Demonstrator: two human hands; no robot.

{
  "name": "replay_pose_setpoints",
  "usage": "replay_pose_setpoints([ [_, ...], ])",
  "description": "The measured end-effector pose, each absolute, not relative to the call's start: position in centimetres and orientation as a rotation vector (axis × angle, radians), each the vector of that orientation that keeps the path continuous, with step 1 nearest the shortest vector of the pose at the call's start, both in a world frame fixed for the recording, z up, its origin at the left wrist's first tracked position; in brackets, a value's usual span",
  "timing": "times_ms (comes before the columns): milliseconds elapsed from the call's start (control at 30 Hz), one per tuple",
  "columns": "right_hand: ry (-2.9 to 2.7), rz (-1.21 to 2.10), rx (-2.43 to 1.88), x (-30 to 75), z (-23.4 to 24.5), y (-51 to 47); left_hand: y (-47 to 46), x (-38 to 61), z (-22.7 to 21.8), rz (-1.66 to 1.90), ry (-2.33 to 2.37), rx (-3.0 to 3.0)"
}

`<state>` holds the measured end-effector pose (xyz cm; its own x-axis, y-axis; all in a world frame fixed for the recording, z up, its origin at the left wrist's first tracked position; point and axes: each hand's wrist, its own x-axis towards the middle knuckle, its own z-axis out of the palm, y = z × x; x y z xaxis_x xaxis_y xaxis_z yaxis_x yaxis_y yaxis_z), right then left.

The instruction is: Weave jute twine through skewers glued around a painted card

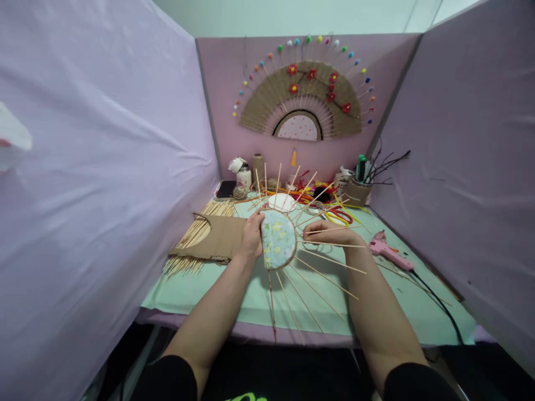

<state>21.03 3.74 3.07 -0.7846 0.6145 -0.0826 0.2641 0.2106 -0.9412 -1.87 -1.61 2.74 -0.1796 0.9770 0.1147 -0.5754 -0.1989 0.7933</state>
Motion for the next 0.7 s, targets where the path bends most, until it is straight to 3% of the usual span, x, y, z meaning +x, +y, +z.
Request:
replay_pose_setpoints([
  [133,-2.164,1.661,-0.741,19.3,3.1,3.3,-2.0,-1.6,3.0,1.656,0.706,0.774],
  [300,-1.708,1.591,-0.66,16.6,2.5,2.9,-1.9,-1.4,2.4,1.614,0.669,0.794],
  [433,-1.455,1.719,-0.578,15.1,2.1,2.5,-1.6,-1.3,2.0,1.639,0.676,0.753],
  [700,-1.223,1.746,-0.704,13.2,1.1,2.8,-0.4,-1.6,1.0,1.639,0.75,0.526],
])
